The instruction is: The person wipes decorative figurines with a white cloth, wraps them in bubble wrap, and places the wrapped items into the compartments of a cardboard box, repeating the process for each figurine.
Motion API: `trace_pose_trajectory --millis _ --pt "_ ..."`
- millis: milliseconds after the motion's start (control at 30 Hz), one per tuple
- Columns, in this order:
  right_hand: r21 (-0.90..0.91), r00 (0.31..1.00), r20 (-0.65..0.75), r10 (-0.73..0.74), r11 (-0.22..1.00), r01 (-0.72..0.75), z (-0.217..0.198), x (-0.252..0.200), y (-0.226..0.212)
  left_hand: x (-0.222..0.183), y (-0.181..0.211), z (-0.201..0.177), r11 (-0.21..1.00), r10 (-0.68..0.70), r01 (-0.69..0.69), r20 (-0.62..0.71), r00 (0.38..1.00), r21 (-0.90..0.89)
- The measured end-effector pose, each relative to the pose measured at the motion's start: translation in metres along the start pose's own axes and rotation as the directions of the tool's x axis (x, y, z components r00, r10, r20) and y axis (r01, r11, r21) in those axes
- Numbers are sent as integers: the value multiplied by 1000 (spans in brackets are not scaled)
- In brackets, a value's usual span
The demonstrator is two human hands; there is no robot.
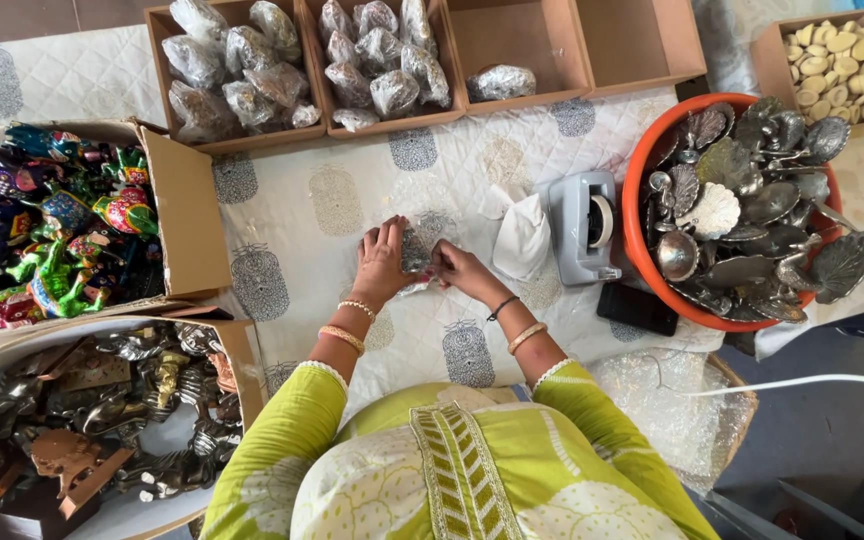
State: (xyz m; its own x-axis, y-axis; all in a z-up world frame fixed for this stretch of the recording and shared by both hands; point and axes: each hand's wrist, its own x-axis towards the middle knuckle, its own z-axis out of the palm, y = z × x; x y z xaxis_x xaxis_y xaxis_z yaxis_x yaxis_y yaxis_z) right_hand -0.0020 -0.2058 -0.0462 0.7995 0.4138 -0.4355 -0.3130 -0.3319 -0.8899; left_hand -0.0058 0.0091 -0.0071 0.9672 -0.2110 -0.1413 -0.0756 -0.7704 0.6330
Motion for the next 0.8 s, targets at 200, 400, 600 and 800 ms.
trace_pose_trajectory --millis 200,400,600,800 --pt "104 976 181 -124 989 106 -14 10 26 4 9 -3 999 -45 45 5 999 -30" --pt "-203 987 92 -134 968 150 -12 -1 -4 8 5 10 991 -112 112 1 994 -77" --pt "-16 980 107 -166 986 169 -11 1 15 11 -5 16 988 -101 102 14 995 -118" --pt "14 988 75 -134 991 133 -7 -3 14 9 -4 10 993 -58 62 43 997 -98"
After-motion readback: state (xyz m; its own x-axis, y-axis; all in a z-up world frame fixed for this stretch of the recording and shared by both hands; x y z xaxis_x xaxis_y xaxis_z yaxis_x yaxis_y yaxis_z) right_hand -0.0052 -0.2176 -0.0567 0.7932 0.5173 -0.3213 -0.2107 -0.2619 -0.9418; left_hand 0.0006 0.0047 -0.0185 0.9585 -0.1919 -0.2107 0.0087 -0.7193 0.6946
